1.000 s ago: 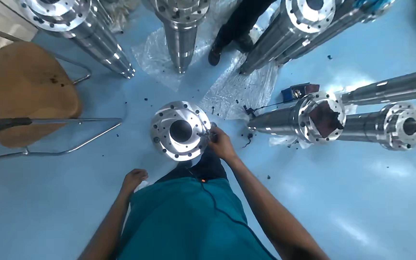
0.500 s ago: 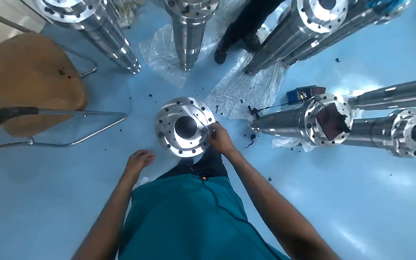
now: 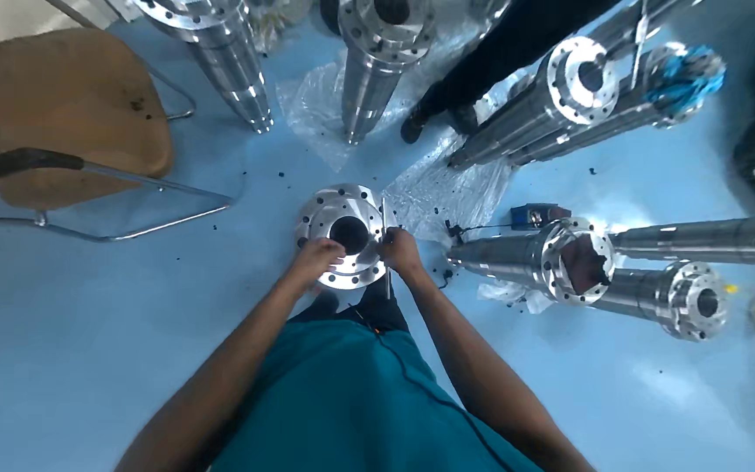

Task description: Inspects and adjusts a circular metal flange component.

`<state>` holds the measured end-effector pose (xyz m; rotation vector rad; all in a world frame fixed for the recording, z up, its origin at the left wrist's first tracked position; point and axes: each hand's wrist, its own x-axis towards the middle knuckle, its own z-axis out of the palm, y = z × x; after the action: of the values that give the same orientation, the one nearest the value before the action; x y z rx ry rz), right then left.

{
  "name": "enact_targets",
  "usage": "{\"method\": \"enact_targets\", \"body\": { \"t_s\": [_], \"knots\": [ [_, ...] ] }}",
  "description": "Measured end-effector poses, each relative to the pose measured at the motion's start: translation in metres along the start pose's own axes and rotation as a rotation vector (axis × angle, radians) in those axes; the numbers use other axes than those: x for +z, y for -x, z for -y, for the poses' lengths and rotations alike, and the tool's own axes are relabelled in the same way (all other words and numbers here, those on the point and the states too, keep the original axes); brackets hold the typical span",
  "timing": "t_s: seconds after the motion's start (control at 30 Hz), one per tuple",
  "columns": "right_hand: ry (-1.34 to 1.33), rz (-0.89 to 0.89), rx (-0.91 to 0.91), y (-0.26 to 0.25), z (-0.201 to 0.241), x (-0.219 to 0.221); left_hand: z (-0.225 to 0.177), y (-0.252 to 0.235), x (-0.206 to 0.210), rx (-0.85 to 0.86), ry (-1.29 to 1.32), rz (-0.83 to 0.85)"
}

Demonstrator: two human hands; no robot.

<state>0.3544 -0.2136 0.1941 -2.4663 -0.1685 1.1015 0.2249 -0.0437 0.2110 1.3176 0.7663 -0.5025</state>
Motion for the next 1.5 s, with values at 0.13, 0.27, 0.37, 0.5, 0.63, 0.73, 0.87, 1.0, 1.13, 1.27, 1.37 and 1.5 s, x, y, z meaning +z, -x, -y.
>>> {"method": "enact_targets", "body": {
  "t_s": [0.13, 0.27, 0.37, 0.5, 0.63, 0.73, 0.87, 1.0, 1.13, 1.27, 1.37, 1.5],
  "knots": [
    [-0.166, -0.060, 0.103, -0.001, -0.005, 0.009, -0.004, -0.010, 0.031, -0.020, -0.241, 0.216],
    [-0.268, -0.100, 0.172, 0.000, -0.007, 0.017, 0.005, -0.029, 0.051, -0.059, -0.369, 0.313],
    [-0.238, -0.117, 0.164, 0.005, -0.010, 0.019, 0.015, -0.039, 0.058, -0.051, -0.364, 0.357],
    [0.104, -0.278, 0.072, 0.029, 0.004, 0.010, 0.017, -0.040, 0.055, -0.024, -0.388, 0.335],
    [0.360, -0.268, -0.312, 0.030, -0.005, 0.011, 0.015, -0.039, 0.053, -0.039, -0.434, 0.315],
    [0.571, -0.089, -0.403, 0.029, -0.004, 0.007, 0.010, -0.039, 0.047, -0.020, -0.469, 0.304],
    [0.662, -0.042, -0.473, 0.018, -0.008, 0.003, 0.008, -0.043, 0.033, 0.096, -0.521, 0.223],
    [0.698, 0.035, -0.332, 0.016, 0.004, -0.005, 0.005, -0.049, 0.005, 0.077, -0.418, 0.022],
    [0.532, 0.067, -0.175, 0.010, 0.015, -0.010, 0.021, -0.058, -0.021, 0.044, -0.065, -0.259],
    [0.182, 0.046, 0.101, 0.008, 0.013, -0.006, 0.023, -0.042, -0.014, -0.019, 0.042, -0.097],
    [-0.167, 0.010, 0.257, 0.014, 0.015, 0.001, 0.020, -0.028, 0.008, -0.059, 0.010, 0.177],
    [-0.153, 0.025, 0.298, 0.017, 0.011, 0.000, 0.017, -0.022, 0.037, -0.133, -0.060, 0.393]
  ]
}}
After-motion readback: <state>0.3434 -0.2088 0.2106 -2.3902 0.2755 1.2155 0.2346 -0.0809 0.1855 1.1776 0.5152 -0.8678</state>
